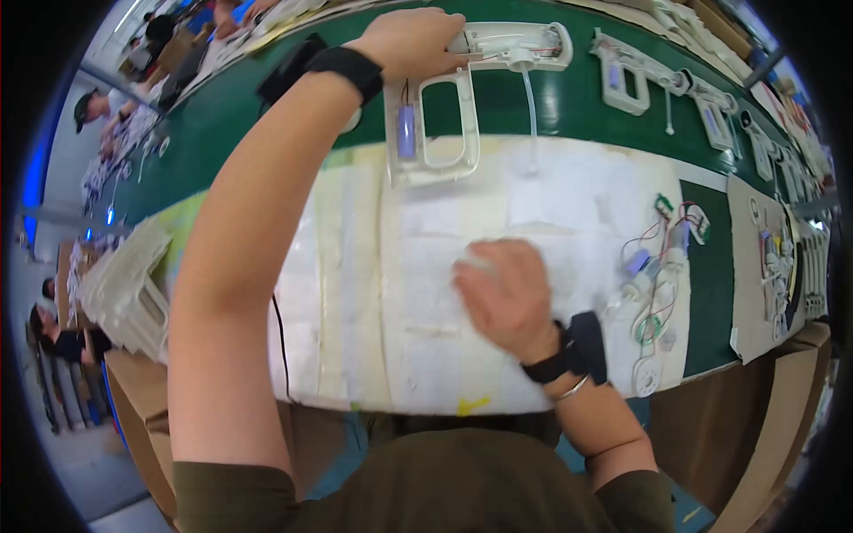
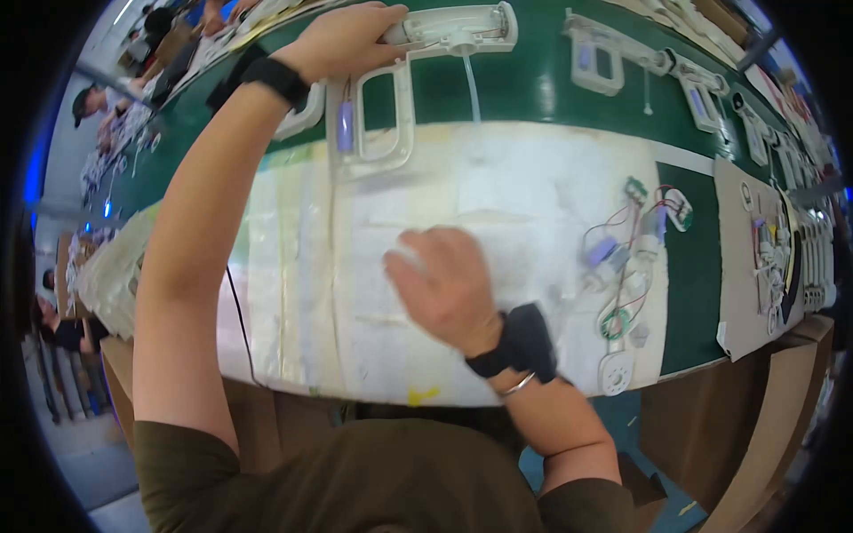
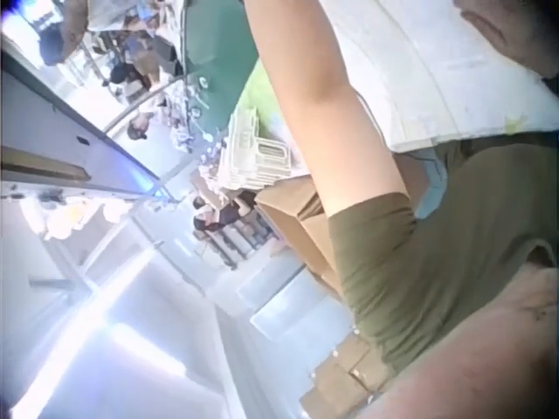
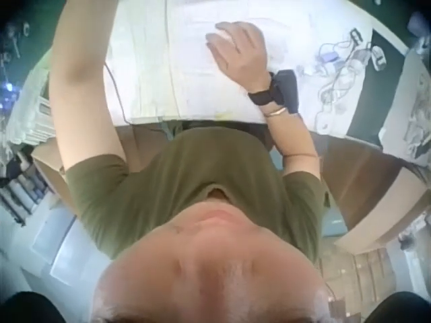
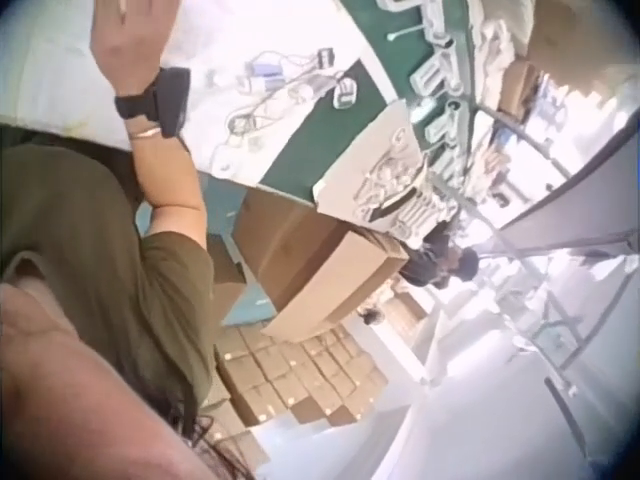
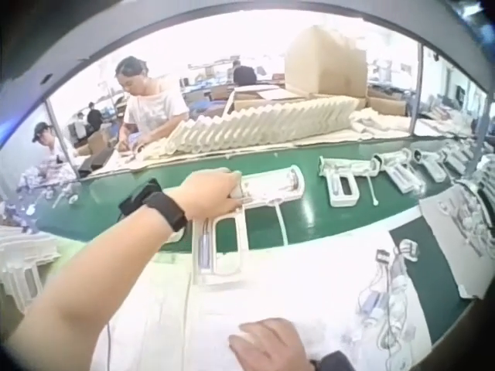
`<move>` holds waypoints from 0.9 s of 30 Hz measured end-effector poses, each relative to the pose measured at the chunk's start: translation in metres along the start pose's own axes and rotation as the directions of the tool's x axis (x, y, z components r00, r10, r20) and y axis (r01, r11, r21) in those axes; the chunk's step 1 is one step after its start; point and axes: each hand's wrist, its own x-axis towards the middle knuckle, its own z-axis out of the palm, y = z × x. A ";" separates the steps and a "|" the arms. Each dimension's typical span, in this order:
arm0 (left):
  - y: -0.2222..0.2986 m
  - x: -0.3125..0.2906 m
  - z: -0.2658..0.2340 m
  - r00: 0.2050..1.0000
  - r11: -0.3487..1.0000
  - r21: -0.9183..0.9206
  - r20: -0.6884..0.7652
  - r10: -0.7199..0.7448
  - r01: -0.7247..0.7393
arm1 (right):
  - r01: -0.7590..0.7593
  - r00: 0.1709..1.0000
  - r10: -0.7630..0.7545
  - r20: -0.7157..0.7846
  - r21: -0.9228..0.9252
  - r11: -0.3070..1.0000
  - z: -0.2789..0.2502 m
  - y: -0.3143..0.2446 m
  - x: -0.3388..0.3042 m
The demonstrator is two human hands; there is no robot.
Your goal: The recorder is assembling electronic components, including motors and circuit boards, into plastic device housings on an assembly line.
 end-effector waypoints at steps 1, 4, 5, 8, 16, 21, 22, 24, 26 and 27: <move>-0.001 0.029 0.012 0.996 0.999 -0.004 0.080 -0.042 0.042 | -0.002 0.999 0.002 0.033 -0.004 1.000 0.000 0.001 -0.002; -0.011 0.095 0.068 0.985 0.998 0.006 0.162 -0.062 0.062 | -0.003 0.998 0.003 0.070 0.004 1.000 0.003 0.002 -0.001; -0.013 0.114 0.081 0.977 0.998 -0.013 0.205 -0.052 0.055 | -0.014 0.998 0.016 0.055 -0.032 0.999 0.002 0.002 0.000; -0.022 0.152 0.123 0.964 0.992 -0.110 0.265 -0.029 0.060 | -0.005 0.987 0.001 0.161 0.023 1.000 0.000 0.003 0.000; -0.109 0.060 0.039 0.955 0.987 -0.119 -0.265 -0.133 0.105 | -0.009 0.971 0.016 0.240 -0.029 1.000 0.000 0.013 -0.001; -0.162 -0.240 -0.037 0.666 0.517 0.590 -0.047 -0.745 0.621 | -0.004 0.965 0.011 0.262 -0.027 1.000 0.003 0.009 -0.005; -0.163 -0.310 -0.040 0.557 0.394 0.702 -0.004 -0.831 0.594 | 0.005 0.967 -0.002 0.255 -0.011 1.000 0.005 0.005 -0.004; -0.134 -0.377 -0.044 0.345 0.307 0.788 0.129 -0.930 0.533 | 0.005 0.968 -0.011 0.251 0.025 1.000 0.008 0.002 -0.004; -0.126 -0.422 -0.044 0.276 0.281 0.789 0.146 -0.950 0.546 | 0.014 0.971 -0.022 0.237 0.036 0.999 0.012 0.003 -0.007; -0.125 -0.431 -0.043 0.288 0.302 0.812 0.173 -0.942 0.500 | 0.013 0.976 -0.021 0.215 0.036 0.999 0.010 0.005 -0.005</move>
